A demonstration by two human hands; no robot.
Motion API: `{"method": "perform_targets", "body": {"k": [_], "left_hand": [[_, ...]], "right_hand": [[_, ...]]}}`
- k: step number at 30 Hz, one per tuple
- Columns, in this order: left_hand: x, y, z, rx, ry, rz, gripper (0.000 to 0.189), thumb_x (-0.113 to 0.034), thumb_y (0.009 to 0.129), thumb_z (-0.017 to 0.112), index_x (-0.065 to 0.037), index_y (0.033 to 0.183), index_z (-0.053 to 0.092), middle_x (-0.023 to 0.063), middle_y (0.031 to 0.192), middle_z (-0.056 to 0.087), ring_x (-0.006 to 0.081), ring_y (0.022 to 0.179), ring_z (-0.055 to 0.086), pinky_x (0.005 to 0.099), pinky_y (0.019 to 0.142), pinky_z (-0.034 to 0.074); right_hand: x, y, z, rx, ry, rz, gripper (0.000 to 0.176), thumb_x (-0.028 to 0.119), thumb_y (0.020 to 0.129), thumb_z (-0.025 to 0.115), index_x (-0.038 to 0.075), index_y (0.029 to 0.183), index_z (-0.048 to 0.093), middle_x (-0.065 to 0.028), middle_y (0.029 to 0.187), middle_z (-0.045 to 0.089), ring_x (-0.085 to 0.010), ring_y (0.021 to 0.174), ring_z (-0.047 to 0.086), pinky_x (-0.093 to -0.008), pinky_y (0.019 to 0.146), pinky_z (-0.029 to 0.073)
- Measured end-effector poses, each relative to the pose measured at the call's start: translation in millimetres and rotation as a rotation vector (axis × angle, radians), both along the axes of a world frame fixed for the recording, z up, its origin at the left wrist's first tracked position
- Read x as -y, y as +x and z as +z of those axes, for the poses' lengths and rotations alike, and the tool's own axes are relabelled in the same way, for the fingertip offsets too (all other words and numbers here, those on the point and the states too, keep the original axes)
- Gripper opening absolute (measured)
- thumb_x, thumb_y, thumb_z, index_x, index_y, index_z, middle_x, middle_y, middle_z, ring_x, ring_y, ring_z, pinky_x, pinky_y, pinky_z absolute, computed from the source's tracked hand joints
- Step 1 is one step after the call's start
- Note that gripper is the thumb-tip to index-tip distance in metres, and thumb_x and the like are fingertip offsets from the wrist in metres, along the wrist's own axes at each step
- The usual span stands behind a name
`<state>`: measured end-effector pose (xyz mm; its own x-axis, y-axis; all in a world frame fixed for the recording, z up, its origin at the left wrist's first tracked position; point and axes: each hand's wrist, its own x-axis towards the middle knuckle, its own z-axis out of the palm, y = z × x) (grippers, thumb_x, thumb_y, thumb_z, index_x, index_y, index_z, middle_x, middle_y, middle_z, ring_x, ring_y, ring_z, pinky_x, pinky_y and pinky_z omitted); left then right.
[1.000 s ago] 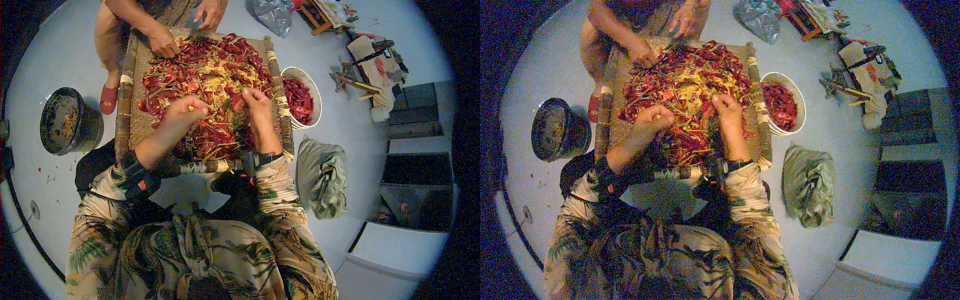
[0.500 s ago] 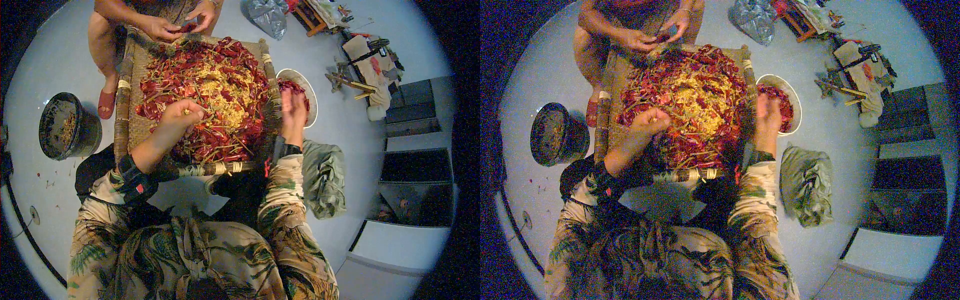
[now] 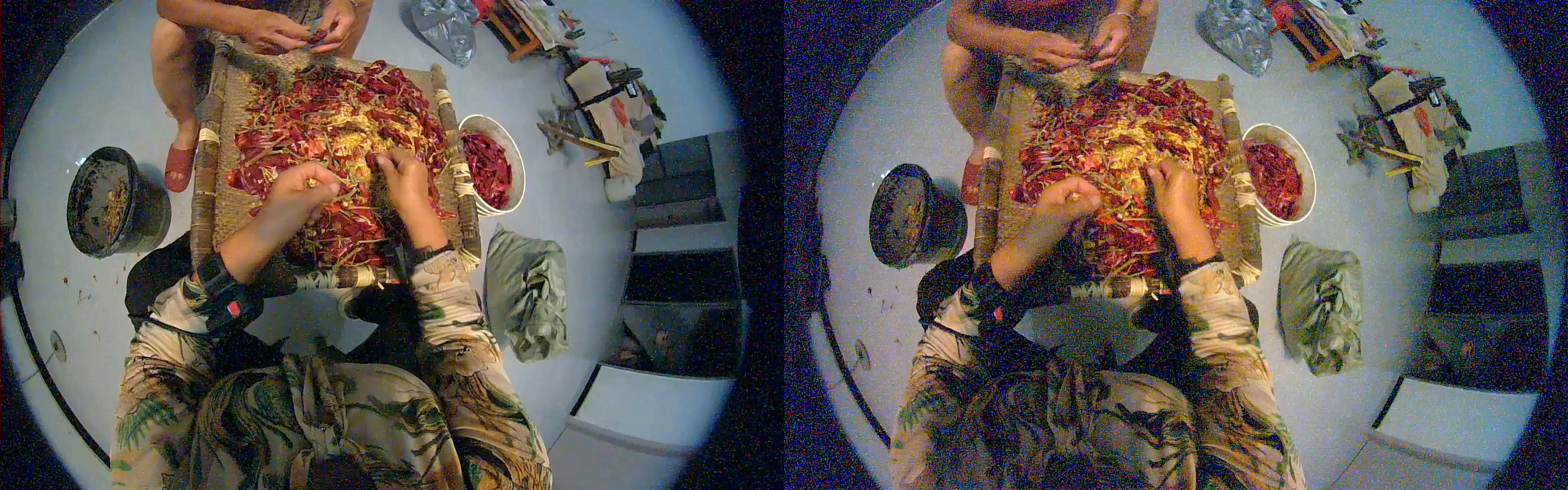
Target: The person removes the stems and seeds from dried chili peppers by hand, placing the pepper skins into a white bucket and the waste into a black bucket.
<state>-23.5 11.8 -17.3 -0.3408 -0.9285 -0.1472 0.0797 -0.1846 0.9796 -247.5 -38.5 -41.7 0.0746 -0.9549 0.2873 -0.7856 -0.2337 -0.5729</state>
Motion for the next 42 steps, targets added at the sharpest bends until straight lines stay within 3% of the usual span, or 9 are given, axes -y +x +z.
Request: {"method": "perform_targets", "body": {"k": [2,5,8,14,17,20,23,29,42], "left_hand": [[1.4,-1.3,-7.2,0.004,-0.055,0.028,0.009,-0.017,0.082,0.060,-0.008,0.083,0.057,-0.0028,0.076,0.055,0.0069,0.072,0.051,0.0211,0.066,0.042],[3.2,-4.1,-15.3,0.006,-0.191,0.063,0.011,-0.013,0.082,0.061,-0.007,0.089,0.057,-0.0021,0.069,0.053,0.0059,0.056,0.046,0.0212,0.049,0.037],[2.8,-10.4,-8.5,0.134,-0.480,0.188,0.021,-0.010,0.078,0.063,-0.003,0.097,0.057,0.0027,0.073,0.055,0.0114,0.062,0.050,0.0254,0.056,0.042],[-2.9,-10.5,10.0,0.313,-0.603,0.112,0.032,-0.008,0.075,0.068,-0.003,0.104,0.056,0.0077,0.075,0.055,0.0154,0.066,0.051,0.0284,0.061,0.044],[-3.3,-10.3,10.6,0.326,-0.488,0.108,0.031,-0.008,0.075,0.068,-0.003,0.104,0.056,0.0059,0.074,0.053,0.0130,0.066,0.050,0.0264,0.061,0.043],[-5.0,-9.5,17.5,0.227,-0.388,0.120,0.031,-0.009,0.076,0.068,-0.004,0.104,0.057,0.0031,0.073,0.051,0.0102,0.067,0.048,0.0247,0.061,0.041],[-4.7,-6.6,21.5,0.133,-0.377,0.112,0.029,-0.010,0.078,0.067,-0.003,0.104,0.057,0.0007,0.075,0.051,0.0087,0.068,0.047,0.0236,0.062,0.040],[-8.3,-0.4,42.3,-0.025,-0.250,0.114,0.031,-0.018,0.080,0.065,-0.004,0.106,0.057,-0.0006,0.084,0.053,0.0085,0.079,0.050,0.0227,0.072,0.042],[1.1,6.0,39.7,0.261,-0.678,0.272,0.013,-0.010,0.076,0.064,-0.001,0.082,0.057,0.0077,0.079,0.054,0.0208,0.077,0.054,0.0295,0.068,0.043]], "right_hand": [[-12.3,10.3,23.7,0.064,0.002,0.078,0.014,0.016,0.080,0.061,0.003,0.083,0.064,-0.0168,0.082,0.063,-0.0349,0.077,0.061,-0.0407,0.069,0.048],[-25.5,19.6,48.5,0.051,-0.010,0.198,0.014,0.015,0.081,0.059,0.002,0.082,0.063,-0.0158,0.082,0.063,-0.0346,0.077,0.060,-0.0405,0.069,0.047],[-34.5,27.2,63.0,0.051,-0.026,0.300,0.014,0.015,0.082,0.059,0.001,0.083,0.063,-0.0151,0.082,0.062,-0.0335,0.078,0.059,-0.0394,0.070,0.047],[-43.4,35.5,76.7,0.160,0.094,0.465,0.016,0.015,0.081,0.059,0.002,0.090,0.063,-0.0131,0.082,0.063,-0.0300,0.079,0.061,-0.0360,0.072,0.047],[-45.8,36.6,77.0,0.451,0.243,0.296,0.027,0.017,0.081,0.061,0.003,0.104,0.059,-0.0119,0.090,0.063,-0.0234,0.086,0.061,-0.0331,0.079,0.046],[-38.0,31.6,72.3,0.321,-0.007,0.397,0.041,0.020,0.082,0.063,0.002,0.118,0.051,-0.0110,0.102,0.060,-0.0178,0.096,0.057,-0.0305,0.085,0.043],[-43.5,33.6,64.9,0.416,0.270,0.501,0.044,0.020,0.084,0.062,0.001,0.121,0.048,-0.0121,0.113,0.056,-0.0165,0.103,0.053,-0.0296,0.088,0.041],[-43.3,37.7,66.7,0.569,0.501,0.496,0.040,0.021,0.087,0.057,-0.001,0.120,0.049,-0.0131,0.109,0.059,-0.0201,0.100,0.056,-0.0301,0.087,0.042],[-46.4,43.9,63.3,0.400,0.317,0.481,0.034,0.020,0.088,0.054,-0.001,0.114,0.052,-0.0183,0.105,0.060,-0.0296,0.099,0.058,-0.0346,0.084,0.044]]}}
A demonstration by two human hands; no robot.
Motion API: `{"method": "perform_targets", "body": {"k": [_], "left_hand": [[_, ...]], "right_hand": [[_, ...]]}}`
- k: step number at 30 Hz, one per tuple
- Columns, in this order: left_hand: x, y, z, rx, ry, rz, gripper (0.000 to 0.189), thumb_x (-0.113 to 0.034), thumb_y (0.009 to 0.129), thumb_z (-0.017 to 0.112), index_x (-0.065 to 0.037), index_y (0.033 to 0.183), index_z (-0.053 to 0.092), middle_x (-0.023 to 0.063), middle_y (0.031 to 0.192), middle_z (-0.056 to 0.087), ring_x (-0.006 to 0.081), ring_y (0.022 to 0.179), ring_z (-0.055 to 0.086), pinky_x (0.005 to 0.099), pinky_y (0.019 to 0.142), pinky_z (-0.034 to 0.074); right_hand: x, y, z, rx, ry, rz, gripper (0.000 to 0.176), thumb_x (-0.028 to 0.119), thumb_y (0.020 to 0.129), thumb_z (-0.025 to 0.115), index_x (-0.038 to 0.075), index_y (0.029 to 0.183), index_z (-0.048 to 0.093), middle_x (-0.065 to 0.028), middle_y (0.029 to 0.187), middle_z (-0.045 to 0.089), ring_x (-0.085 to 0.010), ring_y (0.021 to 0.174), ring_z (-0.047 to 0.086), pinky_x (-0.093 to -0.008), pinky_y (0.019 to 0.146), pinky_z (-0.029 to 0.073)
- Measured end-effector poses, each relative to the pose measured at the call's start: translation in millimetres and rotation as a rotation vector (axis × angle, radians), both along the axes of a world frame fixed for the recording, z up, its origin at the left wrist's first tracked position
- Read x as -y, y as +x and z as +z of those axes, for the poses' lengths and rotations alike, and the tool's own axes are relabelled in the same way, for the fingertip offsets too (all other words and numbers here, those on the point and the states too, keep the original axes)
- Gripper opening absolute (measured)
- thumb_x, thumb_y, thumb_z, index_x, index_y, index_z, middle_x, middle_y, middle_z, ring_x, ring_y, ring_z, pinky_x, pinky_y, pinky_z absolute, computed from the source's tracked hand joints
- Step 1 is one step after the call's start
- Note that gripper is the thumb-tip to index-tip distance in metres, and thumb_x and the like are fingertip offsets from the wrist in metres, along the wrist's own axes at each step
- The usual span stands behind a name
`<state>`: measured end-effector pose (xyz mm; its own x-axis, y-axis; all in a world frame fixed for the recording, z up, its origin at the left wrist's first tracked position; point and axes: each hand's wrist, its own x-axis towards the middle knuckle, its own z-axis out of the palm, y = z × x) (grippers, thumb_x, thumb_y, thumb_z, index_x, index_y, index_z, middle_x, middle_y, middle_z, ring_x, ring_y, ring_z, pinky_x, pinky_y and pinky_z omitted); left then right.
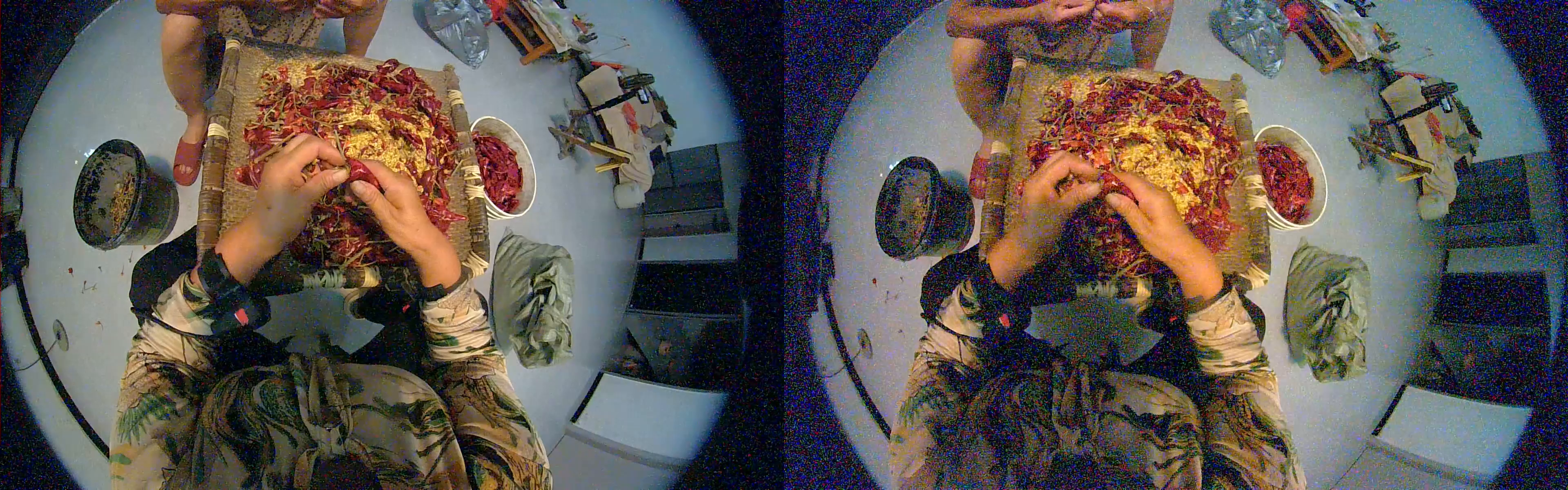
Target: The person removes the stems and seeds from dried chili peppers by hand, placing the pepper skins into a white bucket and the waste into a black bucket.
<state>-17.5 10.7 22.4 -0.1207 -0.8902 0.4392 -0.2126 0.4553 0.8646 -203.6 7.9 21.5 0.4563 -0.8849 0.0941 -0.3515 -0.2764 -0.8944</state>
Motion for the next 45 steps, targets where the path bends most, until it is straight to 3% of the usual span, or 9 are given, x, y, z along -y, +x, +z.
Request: {"method": "perform_targets", "body": {"k": [8,14,20,23,26,29,35,41,45], "left_hand": [[-6.2,0.8,5.3,0.201,-0.163,0.017,0.009,-0.010,0.079,0.058,-0.002,0.080,0.054,0.0113,0.081,0.055,0.0297,0.076,0.056,0.0354,0.064,0.046],[-16.2,1.0,7.0,0.334,-0.218,0.092,0.008,-0.010,0.083,0.057,-0.003,0.083,0.053,0.0125,0.090,0.059,0.0304,0.085,0.059,0.0364,0.073,0.049],[-11.1,-1.9,-4.1,0.246,-0.391,0.166,0.007,-0.007,0.079,0.059,-0.004,0.084,0.054,0.0113,0.083,0.060,0.0271,0.075,0.060,0.0345,0.065,0.049],[-14.2,-3.4,7.7,0.022,-0.039,0.102,0.008,-0.006,0.079,0.060,-0.003,0.083,0.054,0.0082,0.080,0.060,0.0207,0.073,0.060,0.0302,0.064,0.048],[-8.4,-5.0,-0.2,-0.145,0.121,0.093,0.009,-0.007,0.080,0.061,-0.003,0.079,0.053,0.0050,0.074,0.060,0.0142,0.069,0.058,0.0251,0.060,0.045],[-10.5,1.9,18.8,-0.495,0.530,-0.128,0.010,-0.008,0.081,0.061,-0.003,0.075,0.053,0.0034,0.070,0.059,0.0095,0.059,0.051,0.0218,0.053,0.040],[-3.7,11.8,2.3,-0.682,0.732,-0.308,0.007,-0.008,0.082,0.060,-0.005,0.078,0.054,0.0012,0.068,0.056,0.0042,0.048,0.036,0.0187,0.044,0.028],[-2.6,13.9,-2.2,-0.845,0.886,-0.536,0.014,-0.019,0.085,0.058,-0.009,0.077,0.051,-0.0058,0.057,0.042,0.0043,0.046,0.034,0.0187,0.043,0.027],[-2.0,13.7,-5.5,-0.907,0.921,-0.535,0.013,-0.017,0.086,0.057,-0.008,0.079,0.051,-0.0043,0.060,0.044,0.0045,0.045,0.033,0.0189,0.043,0.026]], "right_hand": [[-5.8,10.1,-1.8,-0.080,-0.176,-0.058,0.027,0.018,0.088,0.053,-0.002,0.106,0.055,-0.0213,0.092,0.060,-0.0362,0.087,0.059,-0.0381,0.074,0.047],[-11.2,19.4,-4.4,-0.018,-0.180,-0.151,0.023,0.021,0.089,0.051,-0.001,0.095,0.057,-0.0207,0.075,0.058,-0.0384,0.072,0.058,-0.0395,0.062,0.045],[-17.9,27.3,-9.3,0.167,-0.035,-0.187,0.020,0.018,0.090,0.050,0.000,0.091,0.057,-0.0136,0.069,0.057,-0.0243,0.062,0.057,-0.0330,0.058,0.044],[-21.3,28.6,-2.8,0.227,0.037,-0.156,0.028,0.025,0.095,0.045,0.001,0.090,0.058,-0.0018,0.071,0.055,-0.0093,0.063,0.051,-0.0225,0.060,0.042],[-21.3,27.0,-2.9,0.244,0.026,-0.134,0.024,0.020,0.095,0.045,0.000,0.091,0.058,-0.0020,0.072,0.056,-0.0093,0.063,0.051,-0.0229,0.060,0.043],[-21.4,24.9,3.8,0.236,0.060,-0.094,0.020,0.015,0.094,0.045,-0.001,0.091,0.058,-0.0028,0.072,0.057,-0.0100,0.063,0.053,-0.0239,0.060,0.044],[-19.5,20.6,4.2,0.176,-0.001,-0.066,0.013,0.011,0.087,0.052,0.000,0.090,0.058,-0.0072,0.071,0.057,-0.0152,0.063,0.054,-0.0295,0.059,0.044],[-21.2,16.5,6.3,0.214,0.079,-0.007,0.022,0.016,0.093,0.047,-0.003,0.094,0.058,-0.0047,0.075,0.059,-0.0111,0.065,0.055,-0.0248,0.061,0.045],[-21.0,17.0,13.8,0.238,0.097,0.026,0.024,0.018,0.093,0.047,-0.003,0.096,0.058,-0.0046,0.076,0.059,-0.0111,0.066,0.055,-0.0242,0.062,0.045]]}}
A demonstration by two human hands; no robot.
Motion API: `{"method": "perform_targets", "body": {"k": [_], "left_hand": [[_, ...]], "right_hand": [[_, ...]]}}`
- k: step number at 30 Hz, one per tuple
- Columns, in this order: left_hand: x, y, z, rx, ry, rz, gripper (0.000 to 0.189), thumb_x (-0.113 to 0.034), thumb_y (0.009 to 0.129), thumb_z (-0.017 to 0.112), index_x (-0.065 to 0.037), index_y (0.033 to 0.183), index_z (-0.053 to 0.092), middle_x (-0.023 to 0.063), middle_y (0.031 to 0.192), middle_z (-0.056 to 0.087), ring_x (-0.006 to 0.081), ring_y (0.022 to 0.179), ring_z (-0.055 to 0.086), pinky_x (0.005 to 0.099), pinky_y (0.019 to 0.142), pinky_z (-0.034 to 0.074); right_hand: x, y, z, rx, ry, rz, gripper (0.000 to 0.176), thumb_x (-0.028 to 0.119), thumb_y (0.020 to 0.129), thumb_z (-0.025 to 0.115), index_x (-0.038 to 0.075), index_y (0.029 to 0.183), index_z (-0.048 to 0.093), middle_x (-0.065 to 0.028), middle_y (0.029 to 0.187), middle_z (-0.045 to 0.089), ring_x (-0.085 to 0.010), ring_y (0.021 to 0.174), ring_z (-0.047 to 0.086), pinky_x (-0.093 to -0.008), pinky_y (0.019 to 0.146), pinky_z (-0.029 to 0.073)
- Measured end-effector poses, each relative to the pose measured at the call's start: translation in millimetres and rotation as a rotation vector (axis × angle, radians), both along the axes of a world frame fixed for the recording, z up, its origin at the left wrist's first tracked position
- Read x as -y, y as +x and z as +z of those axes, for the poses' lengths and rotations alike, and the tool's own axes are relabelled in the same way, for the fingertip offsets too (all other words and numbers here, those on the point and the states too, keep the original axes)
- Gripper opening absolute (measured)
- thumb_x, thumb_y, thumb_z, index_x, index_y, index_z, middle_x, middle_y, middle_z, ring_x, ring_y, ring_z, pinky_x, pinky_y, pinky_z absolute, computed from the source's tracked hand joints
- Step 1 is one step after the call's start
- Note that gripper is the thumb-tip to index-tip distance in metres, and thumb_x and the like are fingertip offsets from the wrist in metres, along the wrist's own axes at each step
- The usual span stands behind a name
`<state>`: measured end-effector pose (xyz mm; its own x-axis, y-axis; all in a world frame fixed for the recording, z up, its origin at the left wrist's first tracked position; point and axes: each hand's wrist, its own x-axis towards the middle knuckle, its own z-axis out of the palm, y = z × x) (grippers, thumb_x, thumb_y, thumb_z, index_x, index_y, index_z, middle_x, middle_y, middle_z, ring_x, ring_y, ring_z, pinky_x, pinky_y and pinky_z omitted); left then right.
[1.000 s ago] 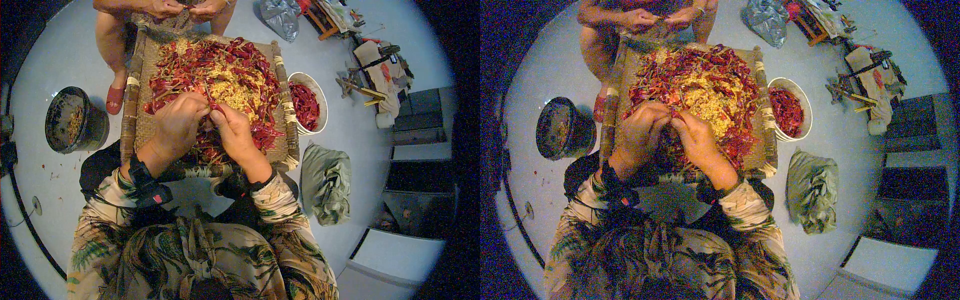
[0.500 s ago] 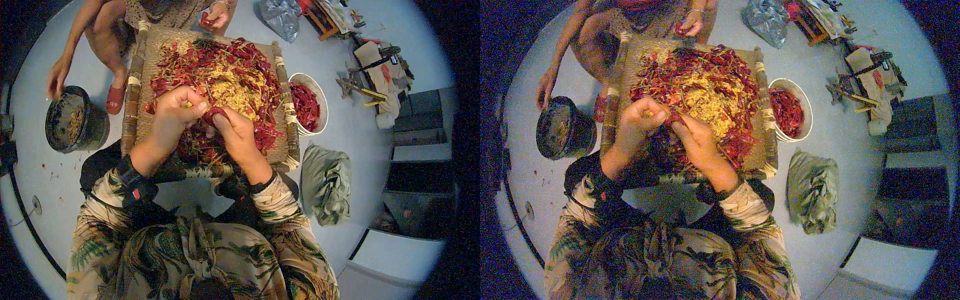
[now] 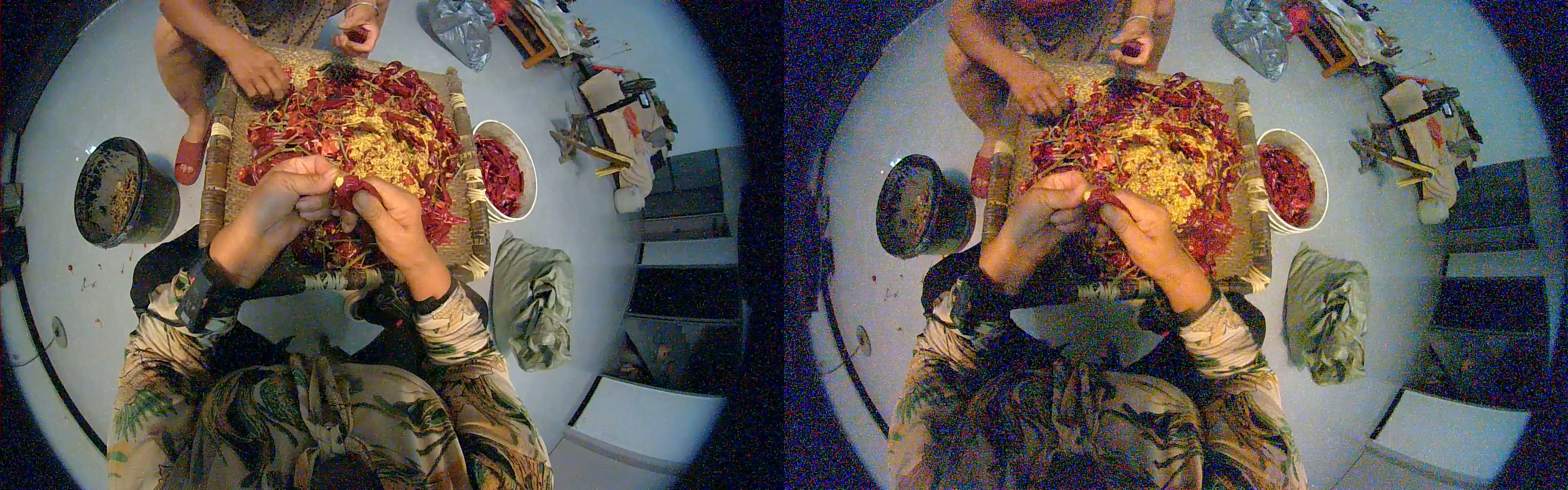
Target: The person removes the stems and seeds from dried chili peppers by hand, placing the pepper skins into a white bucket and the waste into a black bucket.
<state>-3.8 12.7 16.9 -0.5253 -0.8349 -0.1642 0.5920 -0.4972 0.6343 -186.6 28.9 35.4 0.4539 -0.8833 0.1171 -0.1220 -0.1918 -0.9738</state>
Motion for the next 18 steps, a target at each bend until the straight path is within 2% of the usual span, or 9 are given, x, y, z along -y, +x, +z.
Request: {"method": "perform_targets", "body": {"k": [2,5,8,11,14,17,18], "left_hand": [[0.5,1.1,1.8,0.058,-0.099,0.065,0.007,-0.011,0.085,0.057,-0.006,0.083,0.053,-0.0005,0.068,0.053,0.0044,0.046,0.034,0.0183,0.044,0.027],[0.7,-0.1,0.3,0.103,-0.091,0.022,0.015,-0.020,0.087,0.055,-0.009,0.078,0.051,-0.0061,0.055,0.040,0.0053,0.044,0.032,0.0198,0.041,0.025],[0.5,-0.5,-5.9,-0.010,0.029,-0.068,0.014,-0.020,0.088,0.055,-0.009,0.080,0.051,-0.0061,0.056,0.040,0.0052,0.044,0.033,0.0194,0.042,0.025],[5.0,0.9,-10.5,-0.198,-0.032,-0.103,0.012,-0.020,0.087,0.055,-0.009,0.082,0.052,-0.0062,0.056,0.041,0.0053,0.045,0.033,0.0191,0.044,0.026],[6.2,6.3,2.4,-0.017,-0.056,-0.060,0.010,-0.017,0.086,0.056,-0.008,0.082,0.054,-0.0048,0.059,0.045,0.0054,0.046,0.035,0.0191,0.045,0.027],[1.1,6.3,11.6,0.385,-0.241,0.255,0.008,-0.010,0.083,0.060,-0.007,0.078,0.054,-0.0035,0.060,0.048,0.0054,0.049,0.035,0.0194,0.046,0.027],[2.3,10.3,13.1,0.409,-0.253,0.362,0.009,-0.010,0.083,0.060,-0.007,0.077,0.054,-0.0032,0.061,0.049,0.0052,0.049,0.036,0.0191,0.046,0.027]], "right_hand": [[1.9,0.8,0.1,0.003,0.062,-0.014,0.025,0.019,0.093,0.047,-0.003,0.097,0.057,-0.0048,0.076,0.059,-0.0111,0.066,0.055,-0.0235,0.062,0.045],[4.0,-0.6,-2.4,0.037,0.171,-0.023,0.029,0.024,0.093,0.048,-0.004,0.098,0.055,-0.0054,0.073,0.058,-0.0122,0.064,0.054,-0.0262,0.063,0.046],[8.2,-7.9,-8.8,0.229,0.273,0.110,0.029,0.024,0.092,0.049,0.000,0.105,0.059,-0.0017,0.081,0.062,-0.0106,0.068,0.056,-0.0256,0.062,0.046],[9.6,-15.3,-10.8,0.364,0.436,0.288,0.031,0.027,0.092,0.050,0.000,0.106,0.058,-0.0019,0.083,0.062,-0.0084,0.072,0.055,-0.0232,0.064,0.045],[7.2,-12.0,-7.7,0.356,0.450,0.239,0.031,0.028,0.093,0.049,0.001,0.104,0.058,-0.0028,0.080,0.061,-0.0083,0.070,0.055,-0.0223,0.063,0.044],[9.8,-6.6,-9.7,0.223,0.351,0.136,0.030,0.028,0.093,0.048,0.001,0.101,0.057,-0.0030,0.073,0.059,-0.0107,0.065,0.055,-0.0234,0.062,0.045],[11.2,-7.5,-9.8,0.255,0.356,0.069,0.030,0.029,0.093,0.047,0.001,0.098,0.056,-0.0033,0.071,0.057,-0.0120,0.062,0.054,-0.0274,0.065,0.047]]}}
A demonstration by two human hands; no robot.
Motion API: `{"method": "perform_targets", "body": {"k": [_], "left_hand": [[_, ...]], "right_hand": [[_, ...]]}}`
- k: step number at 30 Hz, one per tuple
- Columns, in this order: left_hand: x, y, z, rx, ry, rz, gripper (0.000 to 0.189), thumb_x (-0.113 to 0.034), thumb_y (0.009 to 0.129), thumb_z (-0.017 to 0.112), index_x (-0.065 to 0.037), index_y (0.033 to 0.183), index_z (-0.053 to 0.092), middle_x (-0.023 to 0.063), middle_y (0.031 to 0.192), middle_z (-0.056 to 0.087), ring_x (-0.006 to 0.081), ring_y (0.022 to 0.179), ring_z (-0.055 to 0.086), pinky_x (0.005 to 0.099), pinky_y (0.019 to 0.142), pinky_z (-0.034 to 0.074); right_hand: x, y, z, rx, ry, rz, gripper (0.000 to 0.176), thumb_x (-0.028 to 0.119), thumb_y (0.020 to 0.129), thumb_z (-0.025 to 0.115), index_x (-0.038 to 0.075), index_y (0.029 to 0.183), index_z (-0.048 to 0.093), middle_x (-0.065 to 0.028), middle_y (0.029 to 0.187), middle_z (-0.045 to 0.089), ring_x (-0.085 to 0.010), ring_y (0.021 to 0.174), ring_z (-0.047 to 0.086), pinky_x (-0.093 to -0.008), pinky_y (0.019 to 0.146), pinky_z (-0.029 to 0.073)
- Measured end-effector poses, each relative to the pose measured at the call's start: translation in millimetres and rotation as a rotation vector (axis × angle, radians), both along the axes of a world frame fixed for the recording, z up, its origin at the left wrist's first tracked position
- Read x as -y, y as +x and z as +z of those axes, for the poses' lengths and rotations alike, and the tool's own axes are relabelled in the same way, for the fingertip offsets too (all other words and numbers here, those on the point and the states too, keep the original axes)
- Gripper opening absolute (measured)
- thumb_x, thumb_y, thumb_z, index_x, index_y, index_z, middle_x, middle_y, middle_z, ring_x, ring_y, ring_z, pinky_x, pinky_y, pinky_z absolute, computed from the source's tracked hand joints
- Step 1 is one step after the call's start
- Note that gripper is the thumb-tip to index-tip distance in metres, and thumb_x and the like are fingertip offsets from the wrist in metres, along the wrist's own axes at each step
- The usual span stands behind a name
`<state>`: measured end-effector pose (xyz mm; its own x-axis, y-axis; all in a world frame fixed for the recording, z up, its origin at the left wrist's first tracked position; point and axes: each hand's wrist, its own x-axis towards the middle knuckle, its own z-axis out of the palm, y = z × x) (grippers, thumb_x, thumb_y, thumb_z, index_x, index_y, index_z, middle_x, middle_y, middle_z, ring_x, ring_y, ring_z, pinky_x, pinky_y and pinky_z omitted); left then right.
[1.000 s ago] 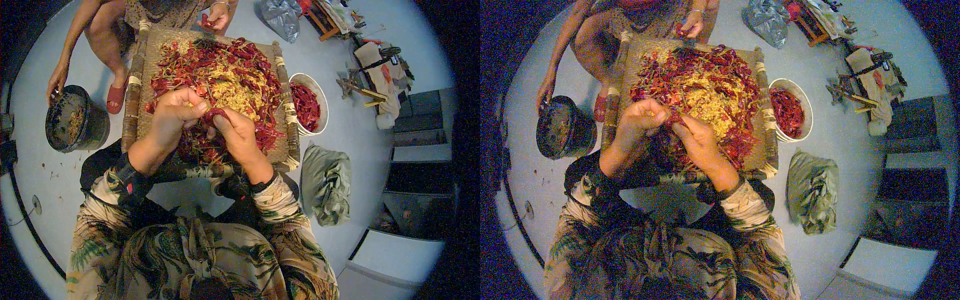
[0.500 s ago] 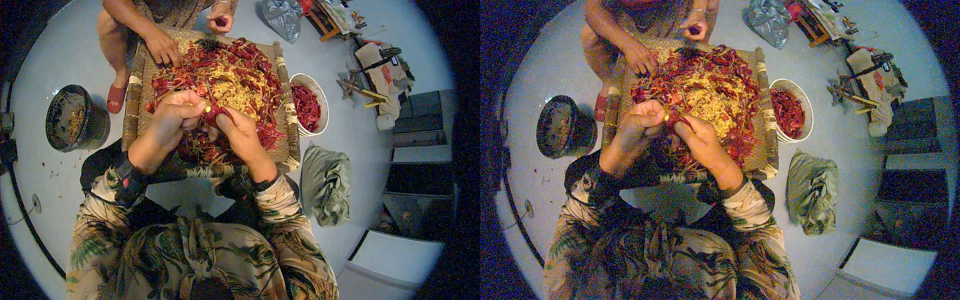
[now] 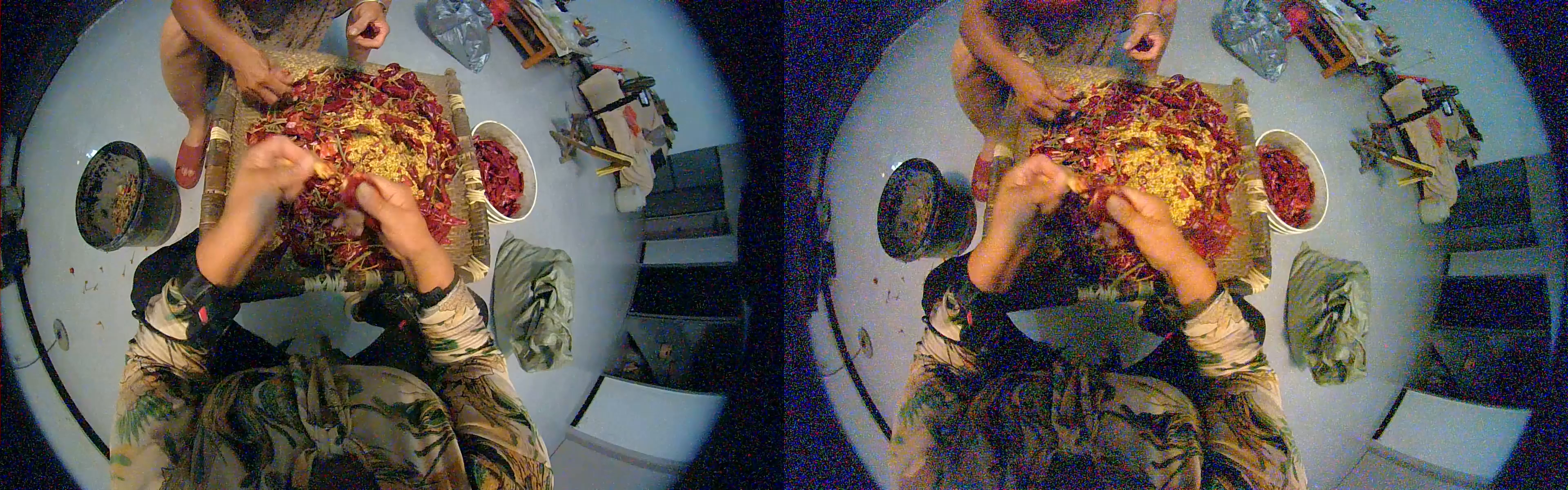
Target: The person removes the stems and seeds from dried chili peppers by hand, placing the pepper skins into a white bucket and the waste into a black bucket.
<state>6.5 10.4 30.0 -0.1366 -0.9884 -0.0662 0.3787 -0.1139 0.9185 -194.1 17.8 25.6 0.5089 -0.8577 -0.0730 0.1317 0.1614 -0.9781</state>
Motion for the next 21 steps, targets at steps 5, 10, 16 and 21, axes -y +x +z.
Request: {"method": "perform_targets", "body": {"k": [5,10,16,21], "left_hand": [[13.1,44.2,7.3,-0.128,-0.032,0.096,0.009,-0.012,0.086,0.058,-0.005,0.081,0.055,-0.0022,0.064,0.051,0.0058,0.051,0.044,0.0181,0.047,0.033],[-2.9,108.4,16.8,-0.030,0.096,0.276,0.010,-0.013,0.087,0.057,-0.004,0.088,0.055,0.0023,0.074,0.056,0.0083,0.062,0.053,0.0200,0.055,0.048],[-3.4,275.2,-49.2,0.305,0.081,0.579,0.022,-0.022,0.088,0.055,-0.001,0.096,0.057,0.0050,0.084,0.058,0.0101,0.073,0.053,0.0224,0.060,0.045],[-1.0,394.7,-119.2,0.894,0.142,0.670,0.057,-0.048,0.091,0.042,0.003,0.113,0.054,0.0116,0.101,0.060,0.0202,0.094,0.055,0.0309,0.082,0.043]], "right_hand": [[13.3,-15.6,-6.4,-0.018,-0.064,-0.148,0.030,0.028,0.095,0.043,0.002,0.096,0.056,-0.0022,0.069,0.055,-0.0123,0.063,0.054,-0.0272,0.067,0.047],[20.5,-15.2,-17.2,-0.082,-0.017,-0.242,0.030,0.030,0.094,0.045,0.002,0.094,0.056,-0.0021,0.070,0.054,-0.0122,0.060,0.053,-0.0285,0.066,0.049],[23.1,-11.9,-18.7,-0.071,0.113,-0.395,0.023,0.027,0.093,0.048,0.005,0.091,0.055,-0.0021,0.069,0.055,-0.0114,0.058,0.053,-0.0317,0.067,0.052],[25.0,-10.6,-26.6,-0.068,0.127,-0.376,0.023,0.027,0.093,0.049,0.005,0.091,0.056,-0.0018,0.071,0.056,-0.0110,0.060,0.053,-0.0299,0.066,0.052]]}}
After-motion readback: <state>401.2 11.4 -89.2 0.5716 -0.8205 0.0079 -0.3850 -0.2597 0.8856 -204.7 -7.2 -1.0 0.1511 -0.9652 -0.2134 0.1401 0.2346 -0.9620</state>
